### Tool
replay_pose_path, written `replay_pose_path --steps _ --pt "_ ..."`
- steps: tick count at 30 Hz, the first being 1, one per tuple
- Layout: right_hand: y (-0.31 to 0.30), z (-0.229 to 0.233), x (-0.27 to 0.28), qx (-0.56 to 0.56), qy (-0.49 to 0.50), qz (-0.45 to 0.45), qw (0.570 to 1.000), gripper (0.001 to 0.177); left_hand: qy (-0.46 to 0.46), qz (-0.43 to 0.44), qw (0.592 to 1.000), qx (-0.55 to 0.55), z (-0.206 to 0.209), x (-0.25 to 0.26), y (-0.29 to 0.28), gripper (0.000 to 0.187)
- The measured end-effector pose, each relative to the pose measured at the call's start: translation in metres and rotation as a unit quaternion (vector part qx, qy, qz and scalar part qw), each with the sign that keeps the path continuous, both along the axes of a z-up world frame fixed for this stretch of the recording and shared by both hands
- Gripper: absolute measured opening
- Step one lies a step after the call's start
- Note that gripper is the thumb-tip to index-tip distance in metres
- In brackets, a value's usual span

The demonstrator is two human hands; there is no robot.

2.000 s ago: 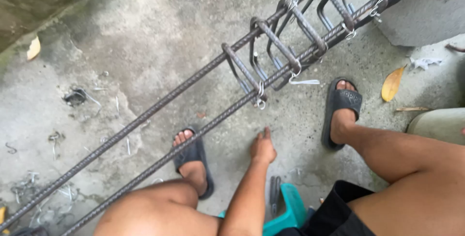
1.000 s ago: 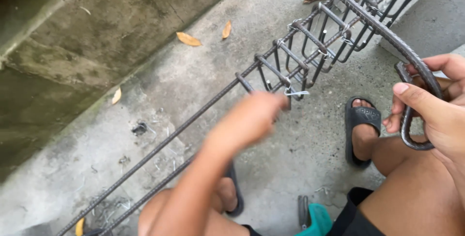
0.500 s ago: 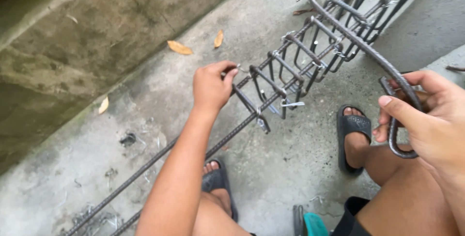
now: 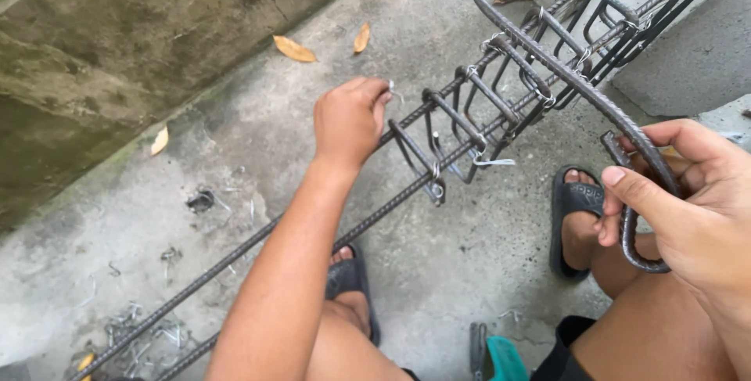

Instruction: The person ties a rebar cage using wire and pliers. They wrap wire around the intersections of the rebar and twist it to secure the structure.

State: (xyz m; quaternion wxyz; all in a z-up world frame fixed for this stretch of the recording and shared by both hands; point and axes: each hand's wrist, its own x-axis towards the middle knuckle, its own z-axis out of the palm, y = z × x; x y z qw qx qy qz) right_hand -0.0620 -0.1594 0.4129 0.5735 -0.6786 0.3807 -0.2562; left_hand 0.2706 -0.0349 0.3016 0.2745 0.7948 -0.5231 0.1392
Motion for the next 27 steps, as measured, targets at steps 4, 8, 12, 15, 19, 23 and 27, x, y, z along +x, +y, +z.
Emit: replay_pose_path --steps 4,8,12,15,19,23,27 --pt "0.006 0.004 0.006 0.001 0.005 0.001 1.0 0.023 0.014 -0.012 0.993 0.114 -0.001 -0.001 -0.001 0.007" --pt "0.006 0.002 0.004 0.007 0.011 -0.002 1.0 0.024 -0.01 -0.03 0.988 0.153 0.006 -0.007 0.001 0.005" --pt "0.007 0.006 0.004 0.003 0.029 0.001 1.0 0.022 -0.003 -0.017 0.987 0.161 0.006 -0.013 -0.001 0.016" --pt "0.007 0.005 0.002 0.003 0.031 -0.001 1.0 0.022 0.006 -0.015 0.987 0.159 -0.004 -0.013 -0.008 0.016" --pt "0.008 0.01 0.002 -0.007 0.04 0.007 0.999 0.017 -0.016 -0.009 0.984 0.18 -0.013 -0.013 -0.011 0.014" --pt "0.008 0.012 0.002 -0.02 0.052 0.017 0.998 0.015 -0.003 -0.015 0.987 0.162 -0.016 -0.014 -0.013 0.016" --pt "0.005 0.009 -0.001 -0.012 0.039 0.022 0.999 0.017 0.121 -0.016 0.983 0.133 -0.013 -0.012 -0.013 0.025"
